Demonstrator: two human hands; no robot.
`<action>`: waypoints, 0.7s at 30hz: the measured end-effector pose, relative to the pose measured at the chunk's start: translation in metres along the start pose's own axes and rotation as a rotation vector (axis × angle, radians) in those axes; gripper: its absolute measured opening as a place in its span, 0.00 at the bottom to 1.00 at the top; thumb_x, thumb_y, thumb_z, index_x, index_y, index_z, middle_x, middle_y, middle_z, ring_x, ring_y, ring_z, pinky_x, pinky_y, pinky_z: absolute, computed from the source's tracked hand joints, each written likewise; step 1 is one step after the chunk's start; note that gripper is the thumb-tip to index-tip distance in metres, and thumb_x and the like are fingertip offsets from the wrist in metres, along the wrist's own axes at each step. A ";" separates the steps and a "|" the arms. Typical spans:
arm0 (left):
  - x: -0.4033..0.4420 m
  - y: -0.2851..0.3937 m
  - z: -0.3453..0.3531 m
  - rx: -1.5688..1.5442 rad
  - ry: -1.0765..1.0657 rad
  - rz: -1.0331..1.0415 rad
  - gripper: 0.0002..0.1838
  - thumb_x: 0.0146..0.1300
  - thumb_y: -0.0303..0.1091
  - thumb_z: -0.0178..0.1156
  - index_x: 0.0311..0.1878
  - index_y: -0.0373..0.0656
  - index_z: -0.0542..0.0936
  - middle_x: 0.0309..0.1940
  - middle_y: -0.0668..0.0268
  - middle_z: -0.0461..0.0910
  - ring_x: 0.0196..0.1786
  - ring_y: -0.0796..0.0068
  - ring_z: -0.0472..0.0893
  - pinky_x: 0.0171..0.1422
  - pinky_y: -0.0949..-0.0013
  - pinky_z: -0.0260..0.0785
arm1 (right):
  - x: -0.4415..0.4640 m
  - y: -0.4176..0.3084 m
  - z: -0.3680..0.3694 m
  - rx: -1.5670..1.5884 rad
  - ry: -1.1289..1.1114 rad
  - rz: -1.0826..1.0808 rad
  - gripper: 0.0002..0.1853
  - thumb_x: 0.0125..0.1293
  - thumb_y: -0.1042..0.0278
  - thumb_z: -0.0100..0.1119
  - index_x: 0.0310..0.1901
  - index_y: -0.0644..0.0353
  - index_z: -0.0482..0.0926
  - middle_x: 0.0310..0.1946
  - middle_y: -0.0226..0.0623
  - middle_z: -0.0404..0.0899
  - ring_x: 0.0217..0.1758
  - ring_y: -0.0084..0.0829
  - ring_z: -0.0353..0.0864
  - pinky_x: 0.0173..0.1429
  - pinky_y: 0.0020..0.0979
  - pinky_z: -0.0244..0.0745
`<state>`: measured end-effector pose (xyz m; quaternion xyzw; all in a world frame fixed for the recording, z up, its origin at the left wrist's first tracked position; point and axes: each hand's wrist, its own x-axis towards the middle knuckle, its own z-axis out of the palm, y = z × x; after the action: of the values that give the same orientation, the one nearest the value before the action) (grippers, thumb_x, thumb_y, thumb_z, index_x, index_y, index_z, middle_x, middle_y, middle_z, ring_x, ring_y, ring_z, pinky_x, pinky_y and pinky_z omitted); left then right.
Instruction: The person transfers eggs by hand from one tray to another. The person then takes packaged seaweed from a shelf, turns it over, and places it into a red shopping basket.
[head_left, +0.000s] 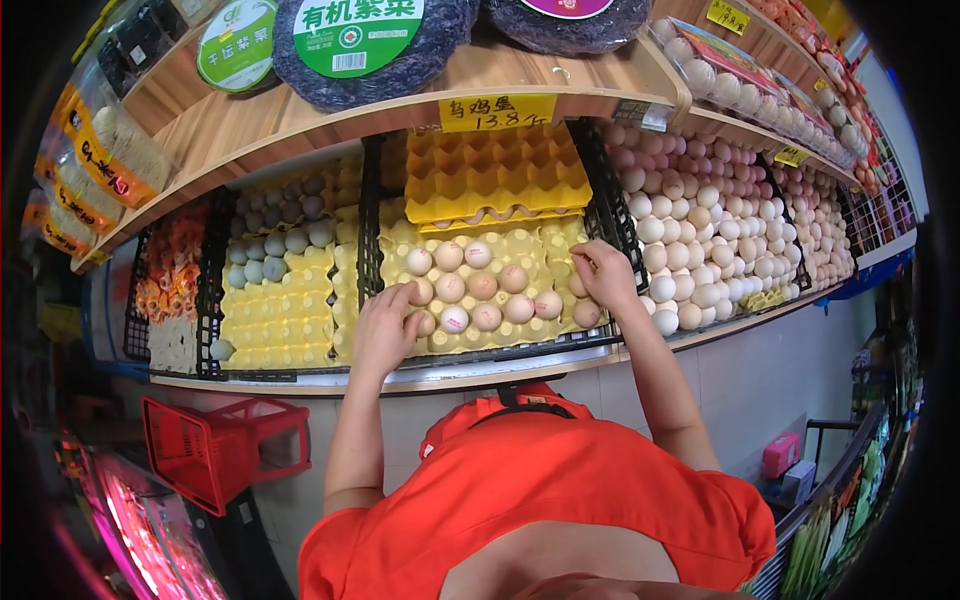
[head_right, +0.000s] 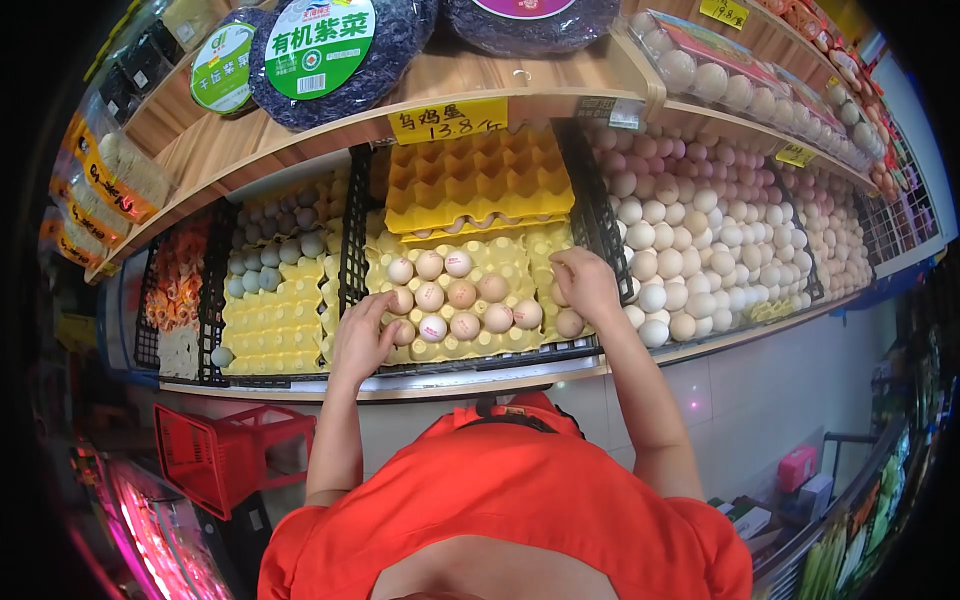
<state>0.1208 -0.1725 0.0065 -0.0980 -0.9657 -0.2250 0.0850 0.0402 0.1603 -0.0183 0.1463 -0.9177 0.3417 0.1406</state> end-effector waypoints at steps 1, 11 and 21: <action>0.000 0.000 0.000 -0.007 0.008 0.005 0.20 0.52 0.31 0.61 0.50 0.39 0.74 0.46 0.58 0.76 0.49 0.57 0.74 0.54 0.60 0.64 | 0.000 0.000 0.000 -0.002 -0.001 0.002 0.06 0.54 0.73 0.58 0.35 0.59 0.80 0.31 0.41 0.78 0.36 0.43 0.78 0.40 0.36 0.73; 0.000 0.000 -0.002 -0.034 -0.036 -0.040 0.21 0.54 0.32 0.60 0.52 0.41 0.73 0.48 0.57 0.75 0.48 0.53 0.75 0.53 0.59 0.66 | -0.002 0.001 0.000 -0.029 -0.003 -0.015 0.05 0.55 0.72 0.58 0.34 0.60 0.80 0.31 0.41 0.79 0.36 0.44 0.78 0.40 0.37 0.74; -0.002 -0.003 0.003 -0.035 0.044 -0.007 0.18 0.51 0.31 0.61 0.48 0.41 0.75 0.44 0.60 0.77 0.45 0.57 0.76 0.50 0.61 0.67 | -0.001 -0.005 -0.001 -0.051 -0.018 0.007 0.05 0.55 0.70 0.59 0.33 0.58 0.80 0.31 0.40 0.79 0.36 0.43 0.79 0.41 0.36 0.74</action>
<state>0.1214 -0.1740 0.0025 -0.0913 -0.9598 -0.2443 0.1038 0.0428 0.1576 -0.0156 0.1426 -0.9278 0.3174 0.1348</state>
